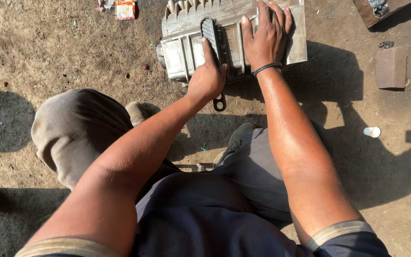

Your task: The person scrapes the surface of a large metal part using a hand scraper. They hold the part steady with one hand and scrape along its ridges with the other, working across different sections of the object.

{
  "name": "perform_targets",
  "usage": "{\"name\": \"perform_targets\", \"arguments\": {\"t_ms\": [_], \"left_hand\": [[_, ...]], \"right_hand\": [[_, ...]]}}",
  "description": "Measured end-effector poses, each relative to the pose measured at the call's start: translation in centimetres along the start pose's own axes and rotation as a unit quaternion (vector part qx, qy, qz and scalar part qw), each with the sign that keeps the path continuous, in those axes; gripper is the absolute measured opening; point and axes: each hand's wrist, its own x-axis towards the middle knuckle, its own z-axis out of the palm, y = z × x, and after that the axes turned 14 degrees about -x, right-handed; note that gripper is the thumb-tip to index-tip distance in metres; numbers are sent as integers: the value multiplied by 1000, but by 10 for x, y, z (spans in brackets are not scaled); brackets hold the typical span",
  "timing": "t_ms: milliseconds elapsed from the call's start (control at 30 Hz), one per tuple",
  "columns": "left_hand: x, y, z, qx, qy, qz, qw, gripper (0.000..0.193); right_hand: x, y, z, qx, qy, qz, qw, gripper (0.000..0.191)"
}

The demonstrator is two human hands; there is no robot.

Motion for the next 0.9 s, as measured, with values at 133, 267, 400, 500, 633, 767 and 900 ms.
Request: {"name": "perform_targets", "arguments": {"t_ms": [133,267,400,500,633,767,900], "left_hand": [[-33,-1,3,-16,-35,-5,999,97],[-49,-1,-3,17,-55,-32,998,102],[-3,1,-12,-3,-36,-47,998,94],[0,-5,-3,18,-17,1,1000,98],[-29,-18,11,16,-27,14,999,101],[-5,-18,3,11,-22,-9,1000,99],[13,-16,0,50,-2,16,999,96]], "right_hand": [[0,0,0,-15,-18,9,1000,46],[0,0,-1,-19,-28,9,999,47],[0,2,1,21,0,-3,1000,50],[-1,3,3,2,-9,2,1000,51],[-4,3,8,-22,-31,21,999,48],[-5,4,12,42,-24,16,999,49],[-3,4,10,6,11,-7,1000,52]]}}
